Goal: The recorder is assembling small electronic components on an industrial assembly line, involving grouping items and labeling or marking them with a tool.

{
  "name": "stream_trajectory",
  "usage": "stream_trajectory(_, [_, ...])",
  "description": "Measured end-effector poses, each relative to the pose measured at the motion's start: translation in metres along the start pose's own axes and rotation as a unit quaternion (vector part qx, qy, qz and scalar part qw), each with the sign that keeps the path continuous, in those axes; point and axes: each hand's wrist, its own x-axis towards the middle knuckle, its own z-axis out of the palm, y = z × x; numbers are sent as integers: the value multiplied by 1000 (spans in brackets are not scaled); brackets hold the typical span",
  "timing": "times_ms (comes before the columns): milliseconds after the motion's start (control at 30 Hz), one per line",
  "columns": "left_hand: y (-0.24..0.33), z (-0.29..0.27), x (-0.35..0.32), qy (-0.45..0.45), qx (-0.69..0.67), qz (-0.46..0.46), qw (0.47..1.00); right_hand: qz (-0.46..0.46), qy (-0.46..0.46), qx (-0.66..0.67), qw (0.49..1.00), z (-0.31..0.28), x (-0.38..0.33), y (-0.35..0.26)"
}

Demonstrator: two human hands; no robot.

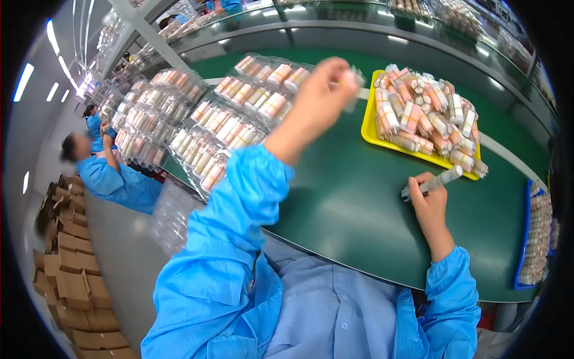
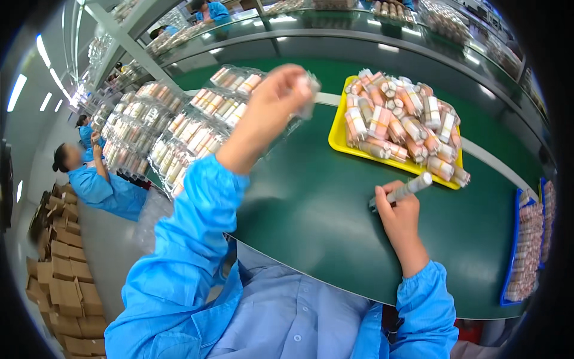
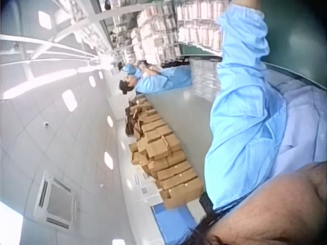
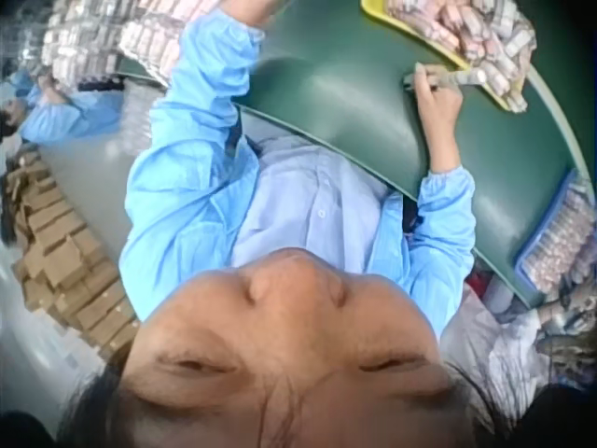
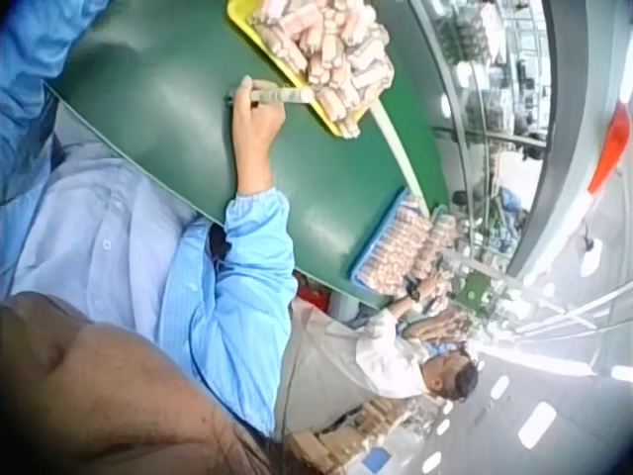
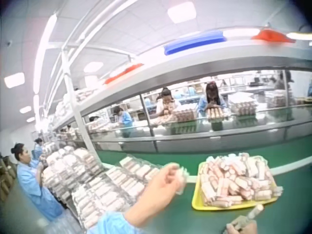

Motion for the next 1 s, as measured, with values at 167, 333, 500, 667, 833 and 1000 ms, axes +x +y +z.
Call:
stream_trajectory(167, [-12, -118, 84, 191, 506, 112, 834, -33, -14, 12, 999, 7, 3, -12])
stream_trajectory(333, [-66, -183, 96, 98, 603, -19, 792, -28, -10, 24, 999, 8, 5, -8])
stream_trajectory(500, [-71, -151, 97, 136, 653, -41, 744, -62, -4, 13, 998, 7, 3, -3])
stream_trajectory(667, [-32, -39, 77, 28, 387, 20, 921, -87, -11, -9, 996, 6, 3, -6])
stream_trajectory(833, [-29, 56, 10, -114, 355, 82, 924, -88, -15, -5, 996, 6, 3, -9])
stream_trajectory(1000, [-55, 69, -4, -83, 340, 166, 922, -102, -16, -11, 995, 8, 3, -6])
